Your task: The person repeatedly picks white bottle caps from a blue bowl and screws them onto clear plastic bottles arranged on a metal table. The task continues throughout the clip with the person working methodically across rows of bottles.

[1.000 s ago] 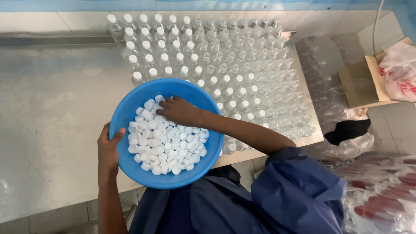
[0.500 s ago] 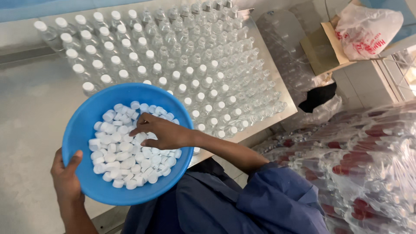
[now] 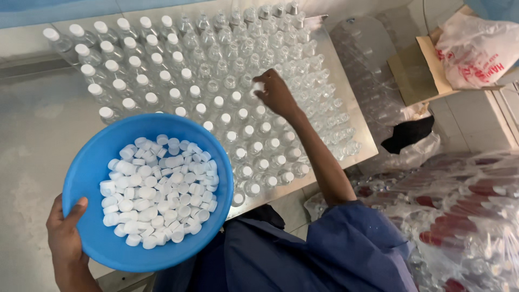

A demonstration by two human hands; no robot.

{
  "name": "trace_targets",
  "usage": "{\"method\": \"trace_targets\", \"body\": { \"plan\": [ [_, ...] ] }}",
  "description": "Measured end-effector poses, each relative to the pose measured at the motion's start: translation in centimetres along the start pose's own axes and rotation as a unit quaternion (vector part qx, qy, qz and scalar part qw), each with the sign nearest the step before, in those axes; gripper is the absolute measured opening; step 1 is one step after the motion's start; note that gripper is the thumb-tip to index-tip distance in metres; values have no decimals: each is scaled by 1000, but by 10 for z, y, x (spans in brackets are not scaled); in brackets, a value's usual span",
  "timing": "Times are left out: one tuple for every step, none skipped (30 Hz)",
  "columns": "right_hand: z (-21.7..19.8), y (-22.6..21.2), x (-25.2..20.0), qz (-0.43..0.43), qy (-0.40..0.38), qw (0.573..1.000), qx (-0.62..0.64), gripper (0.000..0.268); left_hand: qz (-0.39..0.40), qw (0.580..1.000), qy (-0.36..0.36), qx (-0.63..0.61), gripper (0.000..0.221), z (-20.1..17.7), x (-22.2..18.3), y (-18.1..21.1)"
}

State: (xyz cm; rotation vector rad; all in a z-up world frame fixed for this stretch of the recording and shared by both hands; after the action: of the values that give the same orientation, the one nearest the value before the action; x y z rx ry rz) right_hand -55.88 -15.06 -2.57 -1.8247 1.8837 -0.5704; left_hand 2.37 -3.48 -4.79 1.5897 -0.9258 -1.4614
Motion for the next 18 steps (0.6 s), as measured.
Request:
{"method": "trace_targets", "body": {
  "plan": [
    [0, 29, 20, -8, -5, 1000, -1, 31, 1, 1000, 8, -5, 48, 3, -3, 7],
    [1, 61, 41, 9, -3, 1000, -16, 36, -17, 1000, 13, 5, 48, 6, -8, 14],
    [1, 92, 62, 27, -1, 999, -31, 42, -34, 999, 18, 14, 47, 9, -12, 20],
    [5, 109, 78, 20, -7, 999, -32, 42, -36, 999, 26, 10, 47, 9, -11, 21],
    [9, 126, 95, -1, -18, 999, -42, 41, -36, 999, 22, 10, 48, 11, -11, 21],
    [17, 145, 107, -18, -29, 998, -50, 40, -39, 999, 17, 12, 49, 11, -10, 21],
    [19, 147, 111, -22, -35, 998, -49, 40, -43, 999, 23, 10, 49, 10, -10, 17],
    [22, 150, 115, -27, -60, 996, -66, 39, -37, 999, 21, 13, 49, 10, -9, 16],
    [25, 152, 118, -32, -85, 992, -83, 38, -32, 999, 20, 17, 49, 9, -8, 15],
    [21, 149, 120, -35, -87, 992, -82, 38, -33, 999, 23, 16, 49, 9, -8, 14],
    [19, 149, 122, -15, -115, 988, -107, 38, -35, 999, 33, 22, 49, 8, -8, 13],
    [16, 150, 123, 5, -142, 981, -131, 38, -37, 998, 41, 28, 49, 7, -8, 12],
    [10, 144, 125, 4, -143, 981, -131, 38, -38, 998, 42, 28, 49, 10, -11, 15],
    [6, 140, 126, 14, -180, 976, -123, 41, -44, 997, 46, 42, 49, 12, -12, 19],
    [1, 135, 126, 22, -216, 969, -114, 48, -50, 996, 50, 57, 49, 14, -14, 24],
    [3, 145, 131, 21, -216, 970, -114, 48, -49, 996, 51, 57, 49, 14, -12, 21],
    [6, 154, 136, 26, -213, 974, -70, 48, -48, 996, 52, 56, 49, 13, -10, 18],
    [10, 164, 139, 32, -212, 976, -26, 48, -49, 996, 54, 57, 49, 11, -9, 15]
  ]
}}
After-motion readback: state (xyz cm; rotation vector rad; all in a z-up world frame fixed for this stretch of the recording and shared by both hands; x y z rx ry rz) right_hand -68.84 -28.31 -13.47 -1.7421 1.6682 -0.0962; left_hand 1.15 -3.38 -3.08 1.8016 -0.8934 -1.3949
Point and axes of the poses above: each hand's wrist, its own x-axis towards the middle knuckle, its own z-axis out of the palm, y = z × x, the point moved 4 cm from there along x, towards the middle knuckle, and after that the axes turned 4 degrees about -y, right-handed, at the moved point
